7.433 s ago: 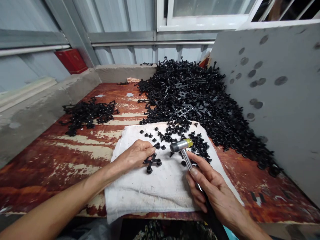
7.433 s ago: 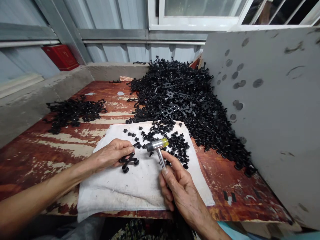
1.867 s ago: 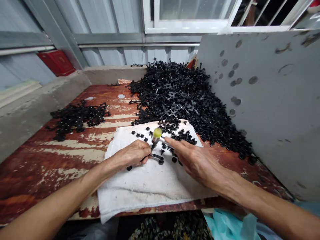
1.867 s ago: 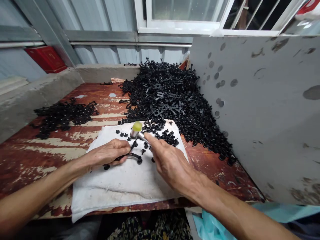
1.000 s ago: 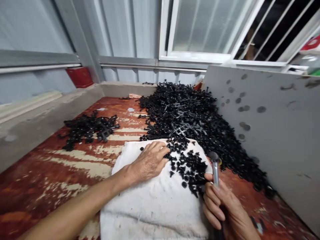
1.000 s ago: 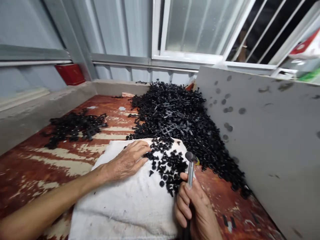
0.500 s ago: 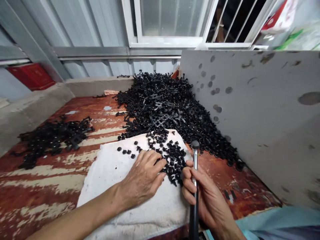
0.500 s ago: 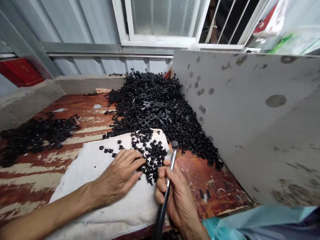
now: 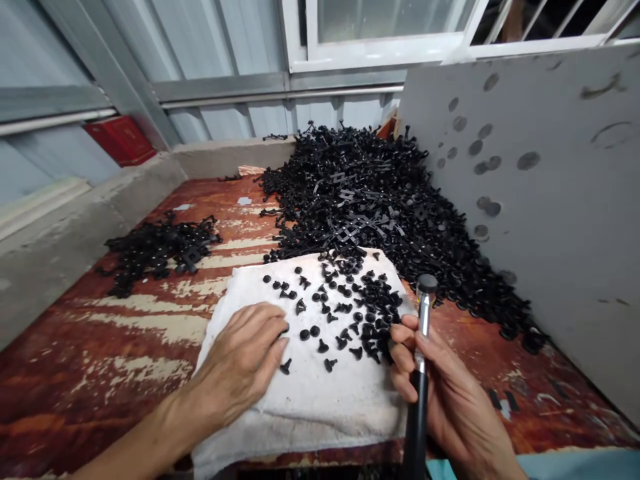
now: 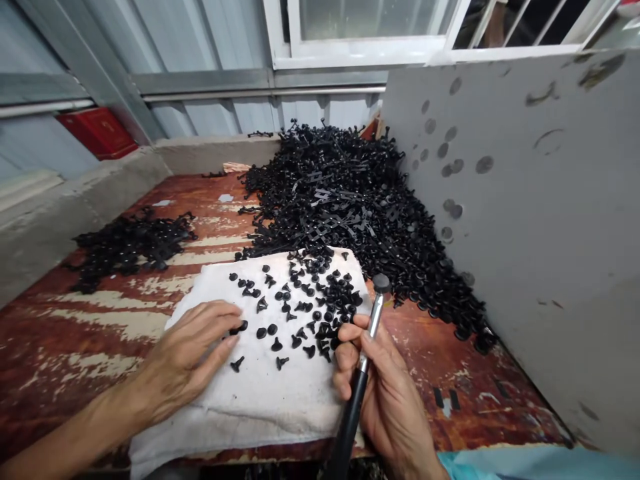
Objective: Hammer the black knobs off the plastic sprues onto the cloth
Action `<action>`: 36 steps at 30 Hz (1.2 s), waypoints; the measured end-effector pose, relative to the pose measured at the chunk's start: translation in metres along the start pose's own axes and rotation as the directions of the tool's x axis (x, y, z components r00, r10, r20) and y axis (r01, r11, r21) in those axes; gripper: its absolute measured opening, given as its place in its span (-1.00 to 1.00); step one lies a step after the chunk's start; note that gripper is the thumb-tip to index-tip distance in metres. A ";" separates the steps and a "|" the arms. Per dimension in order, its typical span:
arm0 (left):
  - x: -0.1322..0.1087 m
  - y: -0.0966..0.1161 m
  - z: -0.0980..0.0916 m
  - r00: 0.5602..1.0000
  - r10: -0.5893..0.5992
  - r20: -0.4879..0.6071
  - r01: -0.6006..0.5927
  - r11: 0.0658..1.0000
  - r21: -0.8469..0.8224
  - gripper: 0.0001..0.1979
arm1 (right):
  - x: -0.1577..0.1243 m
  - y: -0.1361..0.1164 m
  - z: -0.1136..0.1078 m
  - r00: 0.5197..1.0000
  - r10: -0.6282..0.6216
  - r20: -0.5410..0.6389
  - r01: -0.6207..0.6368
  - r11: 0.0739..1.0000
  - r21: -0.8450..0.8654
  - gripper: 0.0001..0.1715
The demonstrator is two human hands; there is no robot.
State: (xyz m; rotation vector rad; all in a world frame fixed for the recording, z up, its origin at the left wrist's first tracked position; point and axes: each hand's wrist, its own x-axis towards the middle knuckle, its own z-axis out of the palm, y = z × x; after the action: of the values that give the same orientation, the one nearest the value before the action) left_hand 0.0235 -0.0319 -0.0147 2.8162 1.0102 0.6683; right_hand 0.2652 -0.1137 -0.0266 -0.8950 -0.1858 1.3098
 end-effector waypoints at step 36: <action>-0.012 -0.022 0.006 0.990 -0.134 0.048 0.135 0.991 -0.016 -0.62 | -0.005 -0.002 -0.002 0.995 0.081 -0.066 -0.080 0.997 0.014 -0.55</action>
State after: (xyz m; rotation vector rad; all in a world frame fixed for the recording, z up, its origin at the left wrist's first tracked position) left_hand 0.0050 -0.0213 -0.0293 2.7038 1.1658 0.5918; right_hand 0.2665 -0.1191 -0.0244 -0.9435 -0.0910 1.3522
